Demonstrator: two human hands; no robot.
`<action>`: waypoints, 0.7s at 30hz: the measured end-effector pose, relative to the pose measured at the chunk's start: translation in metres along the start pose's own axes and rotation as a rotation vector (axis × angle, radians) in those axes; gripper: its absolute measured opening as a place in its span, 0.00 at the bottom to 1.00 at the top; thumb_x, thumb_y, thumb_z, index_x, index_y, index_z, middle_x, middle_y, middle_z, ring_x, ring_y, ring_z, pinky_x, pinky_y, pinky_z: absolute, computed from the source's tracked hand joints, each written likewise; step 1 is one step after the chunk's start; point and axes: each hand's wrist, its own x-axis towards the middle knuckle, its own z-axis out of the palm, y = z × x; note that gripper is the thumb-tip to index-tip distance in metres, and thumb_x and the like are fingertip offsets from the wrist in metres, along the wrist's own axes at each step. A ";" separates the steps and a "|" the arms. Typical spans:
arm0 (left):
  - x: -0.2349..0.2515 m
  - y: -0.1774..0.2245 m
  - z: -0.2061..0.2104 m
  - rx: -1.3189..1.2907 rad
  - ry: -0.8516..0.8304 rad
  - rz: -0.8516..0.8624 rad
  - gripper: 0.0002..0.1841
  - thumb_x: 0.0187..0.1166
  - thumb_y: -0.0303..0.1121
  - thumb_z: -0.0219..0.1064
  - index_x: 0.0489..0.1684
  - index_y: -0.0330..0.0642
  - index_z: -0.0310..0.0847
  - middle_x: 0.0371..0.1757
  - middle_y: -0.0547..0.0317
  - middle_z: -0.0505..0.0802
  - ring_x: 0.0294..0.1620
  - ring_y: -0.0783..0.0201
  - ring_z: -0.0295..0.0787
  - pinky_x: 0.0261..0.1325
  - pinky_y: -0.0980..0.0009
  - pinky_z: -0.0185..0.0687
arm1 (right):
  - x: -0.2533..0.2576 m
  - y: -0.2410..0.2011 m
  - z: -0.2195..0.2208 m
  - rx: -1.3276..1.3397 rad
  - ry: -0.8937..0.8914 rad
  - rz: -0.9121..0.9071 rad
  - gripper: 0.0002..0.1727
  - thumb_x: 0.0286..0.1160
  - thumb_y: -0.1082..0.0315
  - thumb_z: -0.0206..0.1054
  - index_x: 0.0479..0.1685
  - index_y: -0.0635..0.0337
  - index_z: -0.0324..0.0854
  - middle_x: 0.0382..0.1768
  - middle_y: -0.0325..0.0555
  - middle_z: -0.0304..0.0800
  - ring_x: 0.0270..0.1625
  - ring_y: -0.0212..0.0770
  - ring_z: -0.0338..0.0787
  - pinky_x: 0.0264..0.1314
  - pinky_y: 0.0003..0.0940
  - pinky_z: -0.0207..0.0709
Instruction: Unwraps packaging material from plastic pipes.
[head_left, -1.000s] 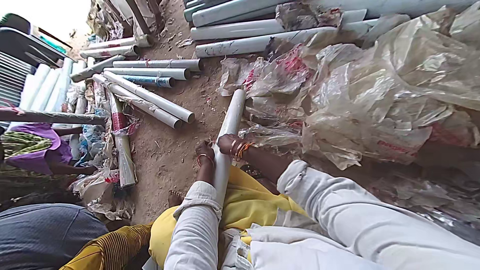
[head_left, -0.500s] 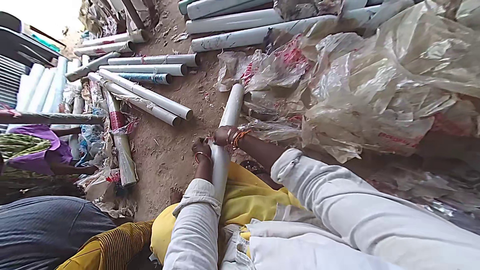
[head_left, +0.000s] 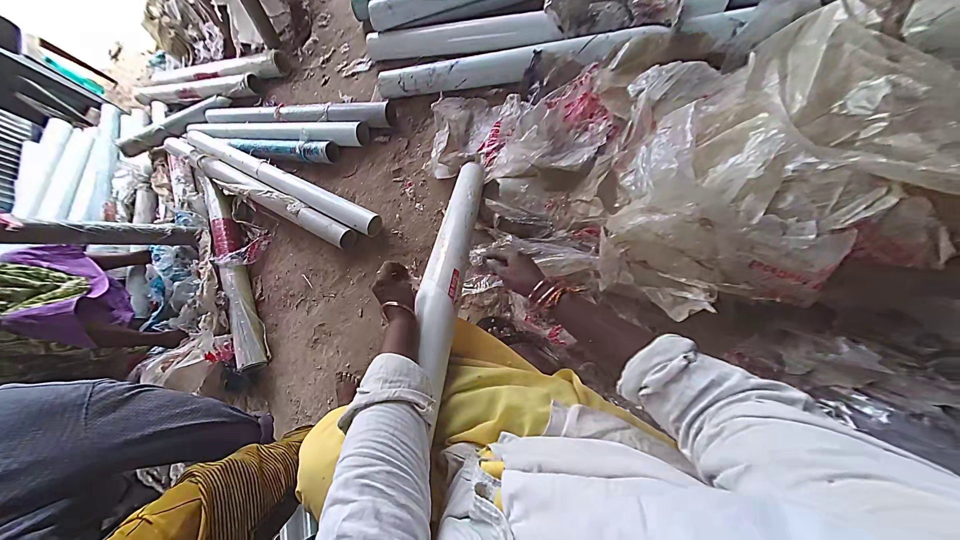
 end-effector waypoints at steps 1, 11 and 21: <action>-0.005 0.008 0.003 0.036 -0.062 0.085 0.13 0.80 0.18 0.59 0.57 0.26 0.84 0.55 0.33 0.91 0.59 0.41 0.89 0.69 0.48 0.77 | -0.010 0.007 0.000 -0.007 -0.038 0.011 0.21 0.94 0.65 0.53 0.75 0.67 0.79 0.65 0.68 0.87 0.67 0.63 0.87 0.73 0.59 0.72; -0.024 0.043 -0.002 0.545 -0.335 0.017 0.20 0.89 0.38 0.60 0.72 0.34 0.76 0.66 0.31 0.87 0.71 0.34 0.83 0.73 0.40 0.73 | -0.047 0.022 0.010 -0.014 -0.110 0.019 0.21 0.94 0.65 0.52 0.76 0.64 0.79 0.66 0.67 0.87 0.71 0.65 0.85 0.78 0.62 0.69; -0.026 0.054 -0.010 0.509 -0.457 0.123 0.16 0.87 0.26 0.54 0.66 0.31 0.83 0.72 0.32 0.83 0.81 0.36 0.71 0.84 0.41 0.58 | -0.032 0.000 0.061 0.580 0.054 0.304 0.22 0.81 0.61 0.72 0.64 0.68 0.78 0.43 0.55 0.82 0.33 0.41 0.75 0.40 0.40 0.73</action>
